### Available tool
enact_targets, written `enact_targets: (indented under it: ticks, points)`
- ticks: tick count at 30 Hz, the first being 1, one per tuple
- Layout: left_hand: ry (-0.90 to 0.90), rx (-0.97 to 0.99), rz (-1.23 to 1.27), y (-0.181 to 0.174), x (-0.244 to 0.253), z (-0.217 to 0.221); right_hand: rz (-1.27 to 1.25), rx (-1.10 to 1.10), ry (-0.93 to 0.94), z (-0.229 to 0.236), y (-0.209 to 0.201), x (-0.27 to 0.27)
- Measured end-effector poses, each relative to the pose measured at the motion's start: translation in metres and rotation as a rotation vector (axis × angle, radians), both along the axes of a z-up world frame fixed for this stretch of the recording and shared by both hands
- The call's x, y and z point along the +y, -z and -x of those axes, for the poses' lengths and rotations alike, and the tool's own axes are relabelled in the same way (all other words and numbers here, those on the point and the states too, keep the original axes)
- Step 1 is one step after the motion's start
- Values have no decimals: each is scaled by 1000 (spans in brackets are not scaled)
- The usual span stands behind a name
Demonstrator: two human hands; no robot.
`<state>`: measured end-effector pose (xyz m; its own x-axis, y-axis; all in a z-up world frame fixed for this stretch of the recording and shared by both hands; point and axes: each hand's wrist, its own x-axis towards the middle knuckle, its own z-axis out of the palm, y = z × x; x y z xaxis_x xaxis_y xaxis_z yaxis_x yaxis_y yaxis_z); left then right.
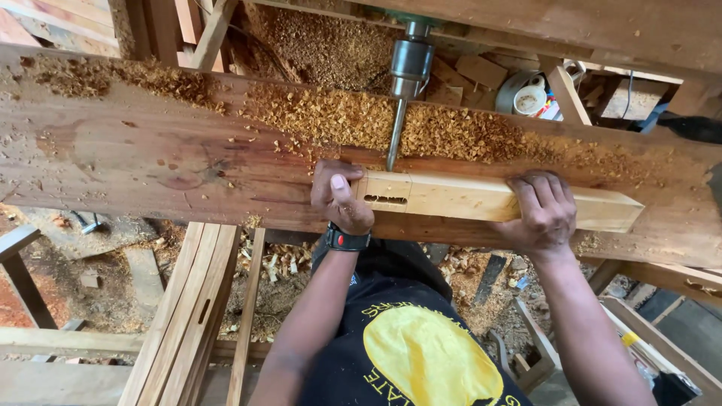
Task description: The person uses a drill press to drill a series of holes into a rectangular wooden block. They hold the block with both hands, aligning it under the drill bit, and move it along the length of the block to create a row of holes.
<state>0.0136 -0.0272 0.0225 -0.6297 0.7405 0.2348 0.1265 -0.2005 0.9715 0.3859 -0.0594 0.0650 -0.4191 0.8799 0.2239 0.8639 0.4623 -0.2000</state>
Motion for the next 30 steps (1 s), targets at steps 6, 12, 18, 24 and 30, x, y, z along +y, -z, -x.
enact_targets:
  ticks: [6, 12, 18, 24, 30]
  points:
    - [-37, -10, -3, -6, 17, -9, -14, -3, 2, 16, -27, 25]
    - [-27, -15, -26, -13, 36, -11, -39, 5, -20, 14, -26, 42]
    - [13, 34, -38, 16, 28, -7, -39, -23, -15, -5, -3, 31]
    - [66, 85, 31, 16, -27, 6, -14, 25, -54, -5, -2, 6]
    - [19, 14, 22, 12, -7, 3, -58, 7, -42, 28, -31, 34]
